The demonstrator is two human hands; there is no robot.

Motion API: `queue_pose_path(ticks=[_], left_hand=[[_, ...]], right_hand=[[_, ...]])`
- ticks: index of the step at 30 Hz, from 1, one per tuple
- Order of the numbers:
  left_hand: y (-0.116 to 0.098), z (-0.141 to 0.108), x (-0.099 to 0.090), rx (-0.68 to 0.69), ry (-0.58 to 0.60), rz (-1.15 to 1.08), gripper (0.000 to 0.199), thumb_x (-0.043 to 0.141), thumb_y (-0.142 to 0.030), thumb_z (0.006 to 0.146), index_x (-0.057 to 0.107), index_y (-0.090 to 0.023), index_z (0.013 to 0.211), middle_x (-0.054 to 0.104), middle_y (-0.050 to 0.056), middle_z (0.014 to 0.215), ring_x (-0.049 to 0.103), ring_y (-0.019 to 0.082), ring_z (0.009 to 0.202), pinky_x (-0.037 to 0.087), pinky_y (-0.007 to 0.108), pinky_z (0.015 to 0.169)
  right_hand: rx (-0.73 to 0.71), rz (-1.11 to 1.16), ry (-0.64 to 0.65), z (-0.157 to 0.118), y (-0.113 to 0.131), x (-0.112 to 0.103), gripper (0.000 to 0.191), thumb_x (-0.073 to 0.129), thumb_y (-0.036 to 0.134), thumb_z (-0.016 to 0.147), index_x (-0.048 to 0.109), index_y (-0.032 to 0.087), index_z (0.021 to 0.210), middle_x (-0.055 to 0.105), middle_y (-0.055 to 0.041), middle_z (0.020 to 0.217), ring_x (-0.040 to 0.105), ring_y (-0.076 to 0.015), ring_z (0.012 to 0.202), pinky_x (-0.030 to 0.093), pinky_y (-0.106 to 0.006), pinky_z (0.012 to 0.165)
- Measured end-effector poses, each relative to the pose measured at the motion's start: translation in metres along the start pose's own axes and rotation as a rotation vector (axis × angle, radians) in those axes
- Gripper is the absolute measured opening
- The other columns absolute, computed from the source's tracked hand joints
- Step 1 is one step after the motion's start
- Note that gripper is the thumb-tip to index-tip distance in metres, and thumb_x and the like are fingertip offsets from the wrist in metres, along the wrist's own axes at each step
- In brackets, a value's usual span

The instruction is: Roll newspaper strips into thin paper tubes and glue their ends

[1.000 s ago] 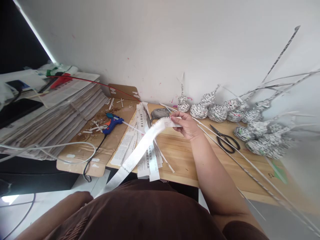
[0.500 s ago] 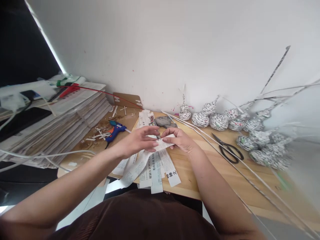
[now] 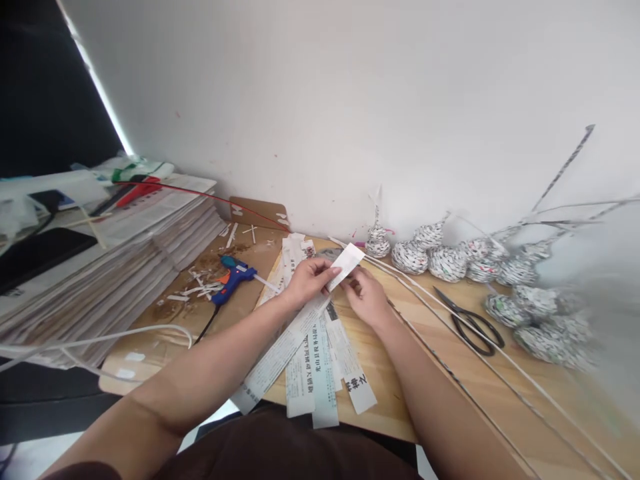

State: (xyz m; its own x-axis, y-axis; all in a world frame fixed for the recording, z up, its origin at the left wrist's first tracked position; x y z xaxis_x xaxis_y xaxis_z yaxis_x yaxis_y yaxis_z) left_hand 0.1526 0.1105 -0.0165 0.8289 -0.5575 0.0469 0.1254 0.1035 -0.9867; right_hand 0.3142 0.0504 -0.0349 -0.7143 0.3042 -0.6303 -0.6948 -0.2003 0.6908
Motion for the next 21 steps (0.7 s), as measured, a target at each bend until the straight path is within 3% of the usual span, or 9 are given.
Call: queue_pose_path(ticks=[5,8,9,11,14,17,21], left_hand=[[0.008,-0.004,-0.008,0.194,-0.111,0.214,0.031,0.059,-0.044,0.082,0.068,-0.014,0.081,0.062,0.001,0.064,0.052,0.01,0.055,0.041,0.021,0.053],[0.003,-0.005,-0.011,0.292,-0.144,0.29,0.03,0.055,-0.041,0.085,0.069,-0.015,0.082,0.063,0.001,0.067,0.052,0.011,0.06,0.041,0.022,0.058],[0.002,-0.005,-0.011,0.31,-0.149,0.309,0.03,0.054,-0.041,0.085,0.069,-0.015,0.082,0.063,0.001,0.067,0.052,0.012,0.06,0.041,0.022,0.059],[0.002,-0.005,-0.012,0.324,-0.155,0.34,0.03,0.054,-0.041,0.086,0.069,-0.016,0.082,0.062,0.0,0.066,0.05,0.012,0.059,0.04,0.022,0.059],[0.005,-0.005,-0.012,0.333,-0.145,0.363,0.028,0.053,-0.039,0.086,0.069,-0.017,0.082,0.063,0.001,0.069,0.053,0.012,0.062,0.041,0.022,0.061],[0.009,-0.004,-0.01,0.332,-0.116,0.382,0.026,0.053,-0.038,0.086,0.068,-0.017,0.082,0.065,0.001,0.072,0.055,0.013,0.066,0.041,0.023,0.064],[0.012,-0.004,-0.01,0.278,-0.104,0.445,0.025,0.051,-0.038,0.087,0.064,-0.018,0.078,0.061,0.0,0.067,0.052,0.013,0.061,0.04,0.023,0.061]], right_hand=[[0.099,-0.189,0.013,0.017,-0.002,0.012,0.034,0.054,0.036,0.083,0.057,0.016,0.111,0.065,-0.0118,0.097,0.062,-0.0254,0.084,0.049,-0.04,0.076],[-0.011,-0.253,0.093,0.043,0.006,0.022,0.033,0.059,0.031,0.078,0.058,0.018,0.109,0.061,-0.0123,0.111,0.053,-0.0303,0.109,0.038,-0.045,0.096],[-0.039,-0.261,0.121,0.052,0.009,0.025,0.032,0.062,0.028,0.075,0.059,0.018,0.105,0.061,-0.0119,0.112,0.051,-0.0303,0.109,0.036,-0.045,0.098],[-0.086,-0.267,0.202,0.065,0.015,0.031,0.02,0.064,0.021,0.072,0.063,0.02,0.092,0.063,-0.0086,0.104,0.052,-0.0273,0.101,0.036,-0.041,0.095],[-0.062,-0.287,0.176,0.074,0.017,0.035,0.006,0.064,0.021,0.074,0.058,0.019,0.073,0.06,-0.0065,0.081,0.05,-0.0229,0.086,0.038,-0.035,0.083],[0.0,-0.299,0.142,0.075,0.01,0.034,0.022,0.06,0.028,0.081,0.05,0.02,0.062,0.049,-0.0034,0.064,0.048,-0.0196,0.074,0.036,-0.032,0.072],[0.077,-0.236,0.141,0.069,0.002,0.03,0.026,0.054,0.034,0.086,0.052,0.021,0.063,0.047,-0.0024,0.064,0.049,-0.0198,0.075,0.034,-0.031,0.068]])
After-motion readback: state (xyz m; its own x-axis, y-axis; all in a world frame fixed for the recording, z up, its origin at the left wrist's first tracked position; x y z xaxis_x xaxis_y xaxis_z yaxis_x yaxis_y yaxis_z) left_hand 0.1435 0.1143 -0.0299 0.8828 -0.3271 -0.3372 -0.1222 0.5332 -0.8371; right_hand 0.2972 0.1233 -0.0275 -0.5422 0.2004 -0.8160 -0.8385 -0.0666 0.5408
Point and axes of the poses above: each hand's wrist, its own z-axis towards the middle knuckle, its own x-axis out of the palm, y = z × x, the point moved 1 cm from there along z, towards the middle knuckle
